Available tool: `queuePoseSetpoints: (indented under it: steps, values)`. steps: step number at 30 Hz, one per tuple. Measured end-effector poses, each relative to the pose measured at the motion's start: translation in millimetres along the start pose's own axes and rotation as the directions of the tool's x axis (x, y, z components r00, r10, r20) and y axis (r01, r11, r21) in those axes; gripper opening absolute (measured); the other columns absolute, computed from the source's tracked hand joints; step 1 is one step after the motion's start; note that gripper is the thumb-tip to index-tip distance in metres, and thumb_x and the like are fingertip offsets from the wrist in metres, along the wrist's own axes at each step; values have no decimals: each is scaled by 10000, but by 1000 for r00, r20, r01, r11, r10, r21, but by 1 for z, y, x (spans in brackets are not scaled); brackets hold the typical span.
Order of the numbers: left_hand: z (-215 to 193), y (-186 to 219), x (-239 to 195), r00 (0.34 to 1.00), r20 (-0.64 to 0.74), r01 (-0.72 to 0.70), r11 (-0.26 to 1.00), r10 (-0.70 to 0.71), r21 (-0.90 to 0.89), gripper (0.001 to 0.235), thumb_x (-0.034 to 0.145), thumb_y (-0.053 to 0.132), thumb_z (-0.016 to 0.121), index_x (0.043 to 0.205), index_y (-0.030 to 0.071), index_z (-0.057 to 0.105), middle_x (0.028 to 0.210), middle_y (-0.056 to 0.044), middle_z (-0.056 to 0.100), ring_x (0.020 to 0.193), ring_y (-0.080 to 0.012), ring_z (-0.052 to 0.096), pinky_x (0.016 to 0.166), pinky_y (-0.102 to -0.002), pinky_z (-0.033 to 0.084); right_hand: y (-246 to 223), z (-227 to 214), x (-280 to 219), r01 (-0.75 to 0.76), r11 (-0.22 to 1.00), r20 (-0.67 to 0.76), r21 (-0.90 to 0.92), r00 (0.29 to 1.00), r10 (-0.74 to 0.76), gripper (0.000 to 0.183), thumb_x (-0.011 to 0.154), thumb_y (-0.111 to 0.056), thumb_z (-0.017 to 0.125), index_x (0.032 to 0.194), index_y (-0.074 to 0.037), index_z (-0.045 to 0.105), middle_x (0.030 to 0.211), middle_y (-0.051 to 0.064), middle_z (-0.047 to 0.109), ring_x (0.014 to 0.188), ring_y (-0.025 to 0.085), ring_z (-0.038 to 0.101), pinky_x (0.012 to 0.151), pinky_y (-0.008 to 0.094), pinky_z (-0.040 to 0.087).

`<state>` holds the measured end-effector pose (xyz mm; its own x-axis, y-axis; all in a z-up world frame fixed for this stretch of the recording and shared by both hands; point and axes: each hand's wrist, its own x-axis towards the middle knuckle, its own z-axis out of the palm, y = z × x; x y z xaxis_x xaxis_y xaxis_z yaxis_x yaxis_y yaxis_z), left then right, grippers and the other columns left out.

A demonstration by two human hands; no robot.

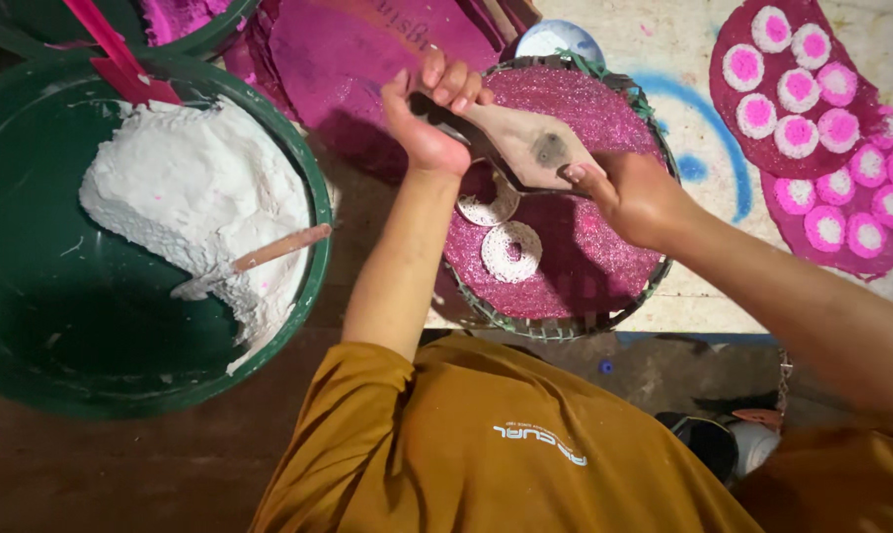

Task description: The person fills small ring-shaped molds with white and pink paste using a handheld extruder and then arranges them on a large tray near a metal steamer.

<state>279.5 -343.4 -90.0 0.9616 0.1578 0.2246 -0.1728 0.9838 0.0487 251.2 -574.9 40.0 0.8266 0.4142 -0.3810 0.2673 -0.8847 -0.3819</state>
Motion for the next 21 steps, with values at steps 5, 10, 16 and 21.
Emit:
queuePoseSetpoints:
  steps: [5, 10, 16, 21]
  values:
    - [8, 26, 3, 999, 42, -39, 986, 33, 162, 346, 946, 499, 409, 808, 182, 408, 673, 48, 337, 632, -136, 366, 732, -383, 403, -8, 21, 6, 128, 981, -56, 149, 991, -121, 599, 1045, -476, 414, 1239, 41, 647, 847, 246, 708, 797, 395, 711, 761, 491, 533]
    - [3, 23, -17, 995, -103, -8, 995, 18, 98, 317, 933, 464, 396, 792, 180, 401, 652, 46, 333, 619, -141, 359, 714, -379, 396, -1, 33, 3, -22, 993, 95, 118, 995, 11, 639, 1099, -467, 393, 1023, 89, 699, 770, 236, 669, 740, 371, 688, 768, 501, 525]
    - [-11, -14, -23, 985, -148, 119, 978, -94, 172, 404, 989, 458, 378, 938, 99, 557, 911, -77, 603, 905, -239, 583, 907, -441, 475, 47, 2, -5, -50, 994, 60, 93, 997, 45, 601, 1034, -512, 432, 1043, 26, 701, 782, 191, 694, 728, 262, 665, 680, 431, 511]
    - [-4, 12, -37, 951, -192, 248, 231, -241, 941, 565, 953, 452, 563, 1391, 109, 467, 1378, -194, 570, 1285, -307, 550, 1092, -488, 472, 117, -4, -31, 8, 920, -94, 392, 995, 31, 666, 1123, -546, 306, 881, 3, 595, 686, 112, 550, 593, 183, 494, 544, 355, 411]
